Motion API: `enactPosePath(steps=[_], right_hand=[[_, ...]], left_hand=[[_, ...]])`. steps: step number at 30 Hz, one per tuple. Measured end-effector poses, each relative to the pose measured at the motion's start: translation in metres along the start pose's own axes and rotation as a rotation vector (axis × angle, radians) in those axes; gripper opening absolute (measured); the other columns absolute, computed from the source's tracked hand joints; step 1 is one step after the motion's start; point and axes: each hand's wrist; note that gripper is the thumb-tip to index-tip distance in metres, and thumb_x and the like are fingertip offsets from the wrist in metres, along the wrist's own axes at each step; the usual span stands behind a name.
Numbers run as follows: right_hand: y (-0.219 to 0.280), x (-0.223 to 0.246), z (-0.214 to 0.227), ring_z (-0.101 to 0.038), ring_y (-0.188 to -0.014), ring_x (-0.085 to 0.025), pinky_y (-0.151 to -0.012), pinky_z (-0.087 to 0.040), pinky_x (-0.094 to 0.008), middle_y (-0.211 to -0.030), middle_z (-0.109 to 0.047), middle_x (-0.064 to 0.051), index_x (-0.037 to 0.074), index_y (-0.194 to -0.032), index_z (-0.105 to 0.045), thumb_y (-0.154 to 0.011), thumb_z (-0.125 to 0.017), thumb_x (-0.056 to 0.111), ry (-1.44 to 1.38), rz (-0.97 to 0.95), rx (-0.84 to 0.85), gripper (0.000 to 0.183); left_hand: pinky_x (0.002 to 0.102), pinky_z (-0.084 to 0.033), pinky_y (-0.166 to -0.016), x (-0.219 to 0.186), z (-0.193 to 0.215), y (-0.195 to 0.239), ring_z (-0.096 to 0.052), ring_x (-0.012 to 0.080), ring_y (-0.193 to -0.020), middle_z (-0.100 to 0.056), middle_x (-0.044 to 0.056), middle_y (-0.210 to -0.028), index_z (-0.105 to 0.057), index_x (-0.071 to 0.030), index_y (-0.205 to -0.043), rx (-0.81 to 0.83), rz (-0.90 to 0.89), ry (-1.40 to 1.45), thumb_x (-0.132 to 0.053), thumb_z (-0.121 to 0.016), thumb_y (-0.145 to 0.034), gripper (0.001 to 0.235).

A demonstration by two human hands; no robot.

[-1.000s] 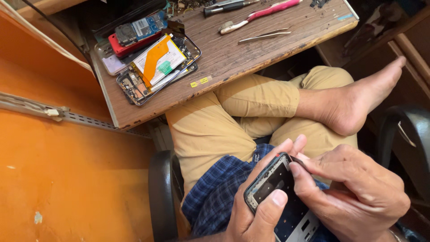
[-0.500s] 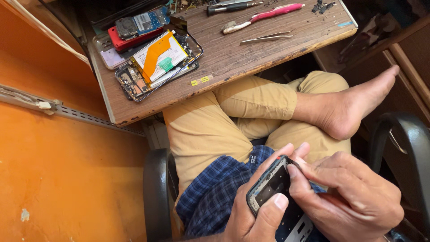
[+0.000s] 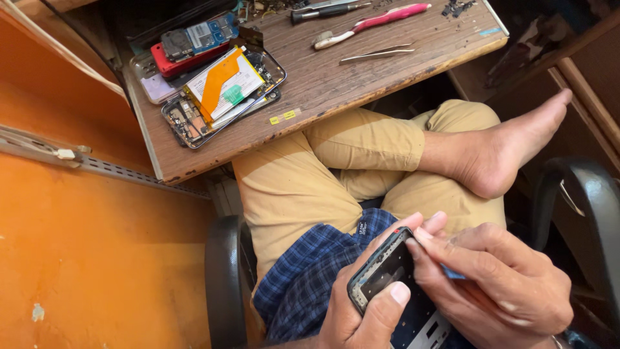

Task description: The person cleans the inside of a disassembled smartphone frame using a small brush and a cloth. They scrub the edges and corners, then wipe the surface to remove residue.

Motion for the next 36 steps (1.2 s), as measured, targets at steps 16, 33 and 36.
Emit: enactPosePath(steps=[16,33,36], right_hand=[[-0.006,-0.006,0.007,-0.066,-0.064,-0.010,-0.058,-0.050,-0.023,-0.076,-0.067,-0.004,0.001,-0.102,-0.073,-0.076,-0.085,-0.003,0.064,0.250,0.046,0.029],[-0.009,-0.012,0.015,-0.069,-0.068,-0.012,-0.058,-0.052,-0.027,-0.078,-0.064,-0.003,0.002,-0.103,-0.074,-0.073,-0.086,0.002,0.003,0.397,0.142,0.033],[-0.002,-0.018,0.012,-0.069,-0.069,-0.012,-0.060,-0.053,-0.026,-0.079,-0.066,-0.003,0.004,-0.102,-0.075,-0.076,-0.086,0.001,0.039,0.309,0.074,0.028]], left_hand=[[0.045,-0.030,-0.134,0.003,-0.001,0.000,-0.045,0.0328,-0.154,-0.042,0.030,-0.165,-0.029,0.011,-0.159,-0.006,0.051,0.078,-0.018,-0.047,-0.104,0.064],[0.046,-0.032,-0.133,-0.003,-0.007,-0.002,-0.047,0.0350,-0.152,-0.045,0.032,-0.162,-0.033,0.011,-0.157,-0.034,0.092,0.088,-0.021,-0.049,-0.102,0.065],[0.046,-0.032,-0.133,-0.004,-0.007,-0.005,-0.047,0.0339,-0.152,-0.045,0.031,-0.161,-0.034,0.010,-0.157,-0.036,0.078,0.122,-0.019,-0.049,-0.100,0.066]])
Point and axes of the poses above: each hand's wrist, its own y-axis away from the middle knuckle, its own z-axis out of the back of the hand, x = y × z
